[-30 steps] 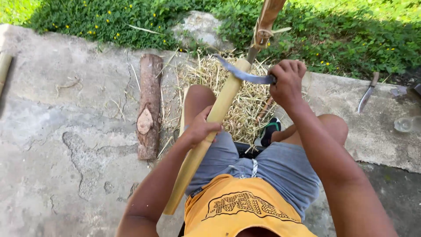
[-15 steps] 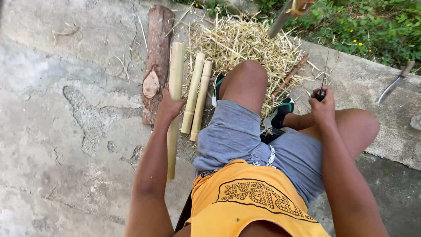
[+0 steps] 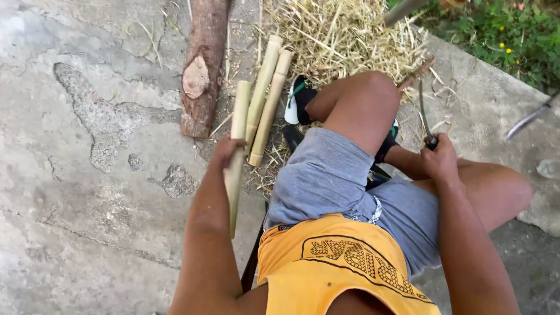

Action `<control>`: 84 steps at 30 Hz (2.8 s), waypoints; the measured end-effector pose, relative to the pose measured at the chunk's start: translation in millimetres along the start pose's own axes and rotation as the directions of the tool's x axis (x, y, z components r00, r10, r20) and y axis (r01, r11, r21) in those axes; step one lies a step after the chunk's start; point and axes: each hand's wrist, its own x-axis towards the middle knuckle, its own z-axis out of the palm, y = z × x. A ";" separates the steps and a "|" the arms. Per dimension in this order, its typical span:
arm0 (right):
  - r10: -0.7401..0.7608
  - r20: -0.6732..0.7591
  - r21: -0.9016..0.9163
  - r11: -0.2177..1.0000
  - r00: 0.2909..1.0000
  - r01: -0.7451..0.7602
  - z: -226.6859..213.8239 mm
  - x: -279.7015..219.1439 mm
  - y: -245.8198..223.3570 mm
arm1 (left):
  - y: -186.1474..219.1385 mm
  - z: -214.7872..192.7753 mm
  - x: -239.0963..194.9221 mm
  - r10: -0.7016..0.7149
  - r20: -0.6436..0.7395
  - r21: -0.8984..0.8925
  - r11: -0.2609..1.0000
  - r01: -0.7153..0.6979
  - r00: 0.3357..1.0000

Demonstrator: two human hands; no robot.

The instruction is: Using a curved sickle to scrape nodes and bark from a bamboo stalk held between the legs.

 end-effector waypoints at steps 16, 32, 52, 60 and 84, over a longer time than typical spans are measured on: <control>0.165 -0.021 0.058 0.985 0.986 -0.164 -14.9 -28.3 9.0 | 50.1 32.7 -6.4 -0.125 0.131 -0.172 0.974 0.146 0.984; 0.215 -0.002 -0.140 0.967 0.977 -0.213 -21.5 -43.9 3.7 | 99.4 15.3 -18.5 0.092 0.511 -0.724 0.581 0.371 0.855; 0.237 0.006 -0.188 0.955 0.972 -0.231 -23.2 -43.9 -13.6 | 89.0 -15.5 -51.0 0.101 0.329 -0.591 0.797 0.121 0.939; 0.236 0.071 -0.199 0.955 0.969 -0.218 -15.9 -45.0 -1.3 | 90.6 -8.1 -59.6 -0.073 0.264 -0.555 0.804 0.213 0.962; 0.226 0.103 -0.198 0.959 0.969 -0.203 3.3 -15.5 -11.1 | 251.8 63.4 -284.0 0.702 0.409 -0.826 0.557 -0.090 0.583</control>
